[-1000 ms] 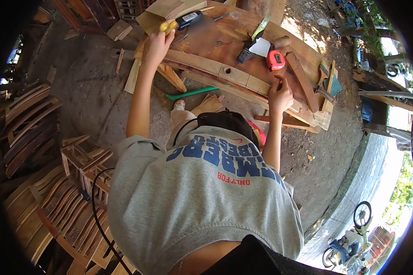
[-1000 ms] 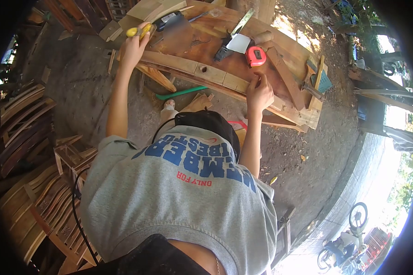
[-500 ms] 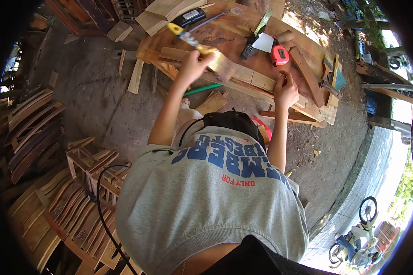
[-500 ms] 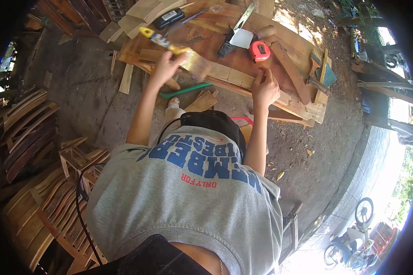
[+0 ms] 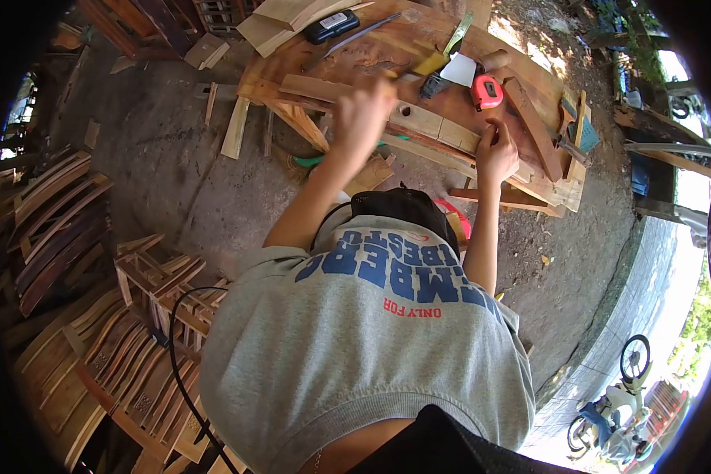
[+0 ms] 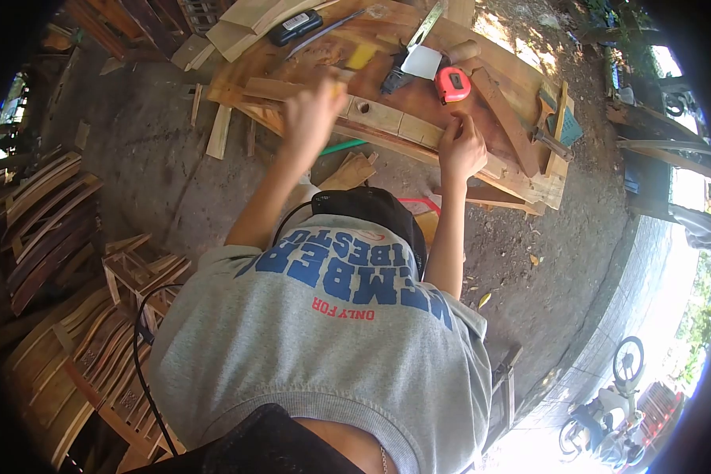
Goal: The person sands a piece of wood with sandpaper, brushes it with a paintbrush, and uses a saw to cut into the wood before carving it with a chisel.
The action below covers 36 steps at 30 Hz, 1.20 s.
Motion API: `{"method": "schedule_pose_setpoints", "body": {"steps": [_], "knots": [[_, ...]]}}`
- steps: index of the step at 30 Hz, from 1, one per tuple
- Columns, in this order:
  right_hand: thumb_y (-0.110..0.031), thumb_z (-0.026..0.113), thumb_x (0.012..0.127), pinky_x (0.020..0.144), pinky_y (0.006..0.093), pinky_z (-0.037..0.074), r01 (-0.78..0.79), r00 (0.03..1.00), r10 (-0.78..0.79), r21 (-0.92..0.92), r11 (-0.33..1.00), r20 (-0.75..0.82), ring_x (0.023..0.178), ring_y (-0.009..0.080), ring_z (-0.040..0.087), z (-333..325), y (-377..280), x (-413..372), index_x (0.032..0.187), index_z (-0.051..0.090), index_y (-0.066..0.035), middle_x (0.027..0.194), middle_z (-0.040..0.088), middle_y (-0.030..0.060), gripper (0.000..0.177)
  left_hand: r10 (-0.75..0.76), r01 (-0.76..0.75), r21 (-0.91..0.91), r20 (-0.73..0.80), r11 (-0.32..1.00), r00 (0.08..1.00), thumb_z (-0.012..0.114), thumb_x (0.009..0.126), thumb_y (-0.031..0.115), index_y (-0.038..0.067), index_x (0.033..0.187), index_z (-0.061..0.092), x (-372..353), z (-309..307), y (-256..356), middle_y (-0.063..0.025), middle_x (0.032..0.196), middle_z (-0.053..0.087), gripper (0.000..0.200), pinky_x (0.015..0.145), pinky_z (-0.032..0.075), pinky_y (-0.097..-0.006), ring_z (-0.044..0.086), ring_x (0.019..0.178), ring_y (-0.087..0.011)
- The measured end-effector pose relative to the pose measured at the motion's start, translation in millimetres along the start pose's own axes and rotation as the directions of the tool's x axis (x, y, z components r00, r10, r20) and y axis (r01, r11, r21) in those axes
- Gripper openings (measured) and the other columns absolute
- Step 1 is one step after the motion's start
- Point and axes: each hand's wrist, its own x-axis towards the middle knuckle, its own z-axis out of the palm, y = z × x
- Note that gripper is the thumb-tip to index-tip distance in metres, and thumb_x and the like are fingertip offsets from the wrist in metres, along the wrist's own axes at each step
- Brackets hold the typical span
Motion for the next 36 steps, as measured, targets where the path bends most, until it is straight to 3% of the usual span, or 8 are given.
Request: {"method": "schedule_pose_setpoints", "body": {"steps": [1, 4, 12, 17, 26, 32, 34, 36], "knots": [[-0.019, 0.055, 0.088, 0.058, 0.0397, 0.05, 0.009, 1.0, -0.009, 0.005, 1.0, -0.007, 0.069, 0.0278, 0.066, 0.6, 0.9, 0.1, 0.09, 0.069, -0.019, 0.077, 0.069, 0.0091, 0.014, 0.088, -0.089, -0.058, -0.031, 0.994, 0.996, 0.059, 0.092, 0.029, 0.01, 0.087, 0.058, 0.4, 5.8, 17.1, -0.0039, 0.051, 0.055, 0.02, 0.033, 0.042, -0.0314, 0.054, 0.038, -0.0156], [-0.02, 0.056, 0.088, 0.057, 0.0397, 0.049, 0.021, 1.0, -0.02, 0.018, 1.0, -0.021, 0.068, 0.0278, 0.066, 1.8, 2.3, 0.5, 0.089, 0.07, -0.019, 0.076, 0.069, 0.009, 0.014, 0.209, -0.229, -0.185, -0.124, 0.956, 0.97, 0.062, 0.09, 0.025, 0.008, 0.106, 0.055, 2.8, 3.1, 48.8, -0.0073, 0.066, 0.06, 0.025, 0.038, 0.046, -0.0292, 0.061, 0.047, -0.0184], [-0.02, 0.056, 0.087, 0.057, 0.0382, 0.049, 0.006, 1.0, -0.005, 0.023, 1.0, -0.024, 0.067, 0.0258, 0.066, 2.5, 2.3, 0.4, 0.09, 0.07, -0.019, 0.074, 0.068, 0.0074, 0.014, -0.268, 0.278, -0.441, 0.087, 0.853, 0.959, 0.056, 0.092, 0.038, 0.001, 0.096, 0.06, 17.0, -30.3, -65.9, -0.0201, 0.086, 0.067, 0.037, 0.067, 0.05, -0.0457, 0.066, 0.076, -0.0365], [-0.019, 0.057, 0.087, 0.057, 0.0374, 0.049, 0.011, 0.998, -0.009, 0.041, 0.999, -0.055, 0.065, 0.0252, 0.065, -0.7, -2.1, 1.0, 0.089, 0.07, -0.018, 0.072, 0.067, 0.0065, 0.013, -0.434, 0.432, 0.04, 0.068, 0.901, 0.899, 0.053, 0.093, 0.037, 0.003, 0.106, 0.058, 24.6, -74.4, -121.8, -0.0205, 0.096, 0.066, 0.037, 0.071, 0.05, -0.0474, 0.064, 0.089, -0.039], [-0.019, 0.057, 0.087, 0.058, 0.0377, 0.049, -0.026, 1.0, 0.027, 0.051, 0.998, -0.012, 0.067, 0.0261, 0.065, -4.7, -4.7, 1.1, 0.087, 0.07, -0.017, 0.073, 0.067, 0.0068, 0.013, -0.069, 0.193, -0.207, 0.491, 0.959, 0.868, 0.059, 0.093, 0.033, 0.01, 0.125, 0.05, 107.1, -16.1, -89.8, -0.0172, 0.116, 0.063, 0.041, 0.086, 0.047, -0.0431, 0.061, 0.105, -0.0332], [-0.017, 0.057, 0.085, 0.059, 0.0383, 0.049, -0.014, 0.999, 0.016, 0.071, 0.997, -0.031, 0.068, 0.0272, 0.065, -2.5, -2.3, 1.4, 0.086, 0.069, -0.015, 0.074, 0.067, 0.0076, 0.011, -0.039, 0.075, -0.057, 0.48, 0.996, 0.876, 0.06, 0.091, 0.032, 0.004, 0.119, 0.053, 135.9, 50.6, -63.7, -0.0198, 0.109, 0.063, 0.04, 0.082, 0.047, -0.0481, 0.061, 0.102, -0.0347], [-0.017, 0.058, 0.085, 0.058, 0.0377, 0.049, -0.013, 0.999, 0.016, 0.072, 0.997, -0.038, 0.066, 0.0268, 0.065, -4.1, -3.4, 2.0, 0.086, 0.069, -0.015, 0.072, 0.066, 0.0073, 0.011, 0.138, -0.132, 0.163, -0.029, 0.978, 0.99, 0.064, 0.087, 0.029, 0.004, 0.12, 0.056, 122.9, 60.2, -48.7, -0.0169, 0.117, 0.058, 0.042, 0.086, 0.045, -0.0464, 0.056, 0.107, -0.0323], [-0.016, 0.058, 0.085, 0.057, 0.0372, 0.049, -0.014, 0.999, 0.016, 0.081, 0.997, -0.031, 0.064, 0.0262, 0.063, -3.6, -3.7, 2.2, 0.086, 0.068, -0.015, 0.069, 0.065, 0.0068, 0.01, 0.105, -0.104, 0.058, -0.005, 0.993, 0.994, 0.067, 0.085, 0.031, 0.005, 0.116, 0.06, 115.9, 66.4, -19.5, -0.0128, 0.111, 0.058, 0.041, 0.088, 0.043, -0.043, 0.053, 0.104, -0.0296]]}}
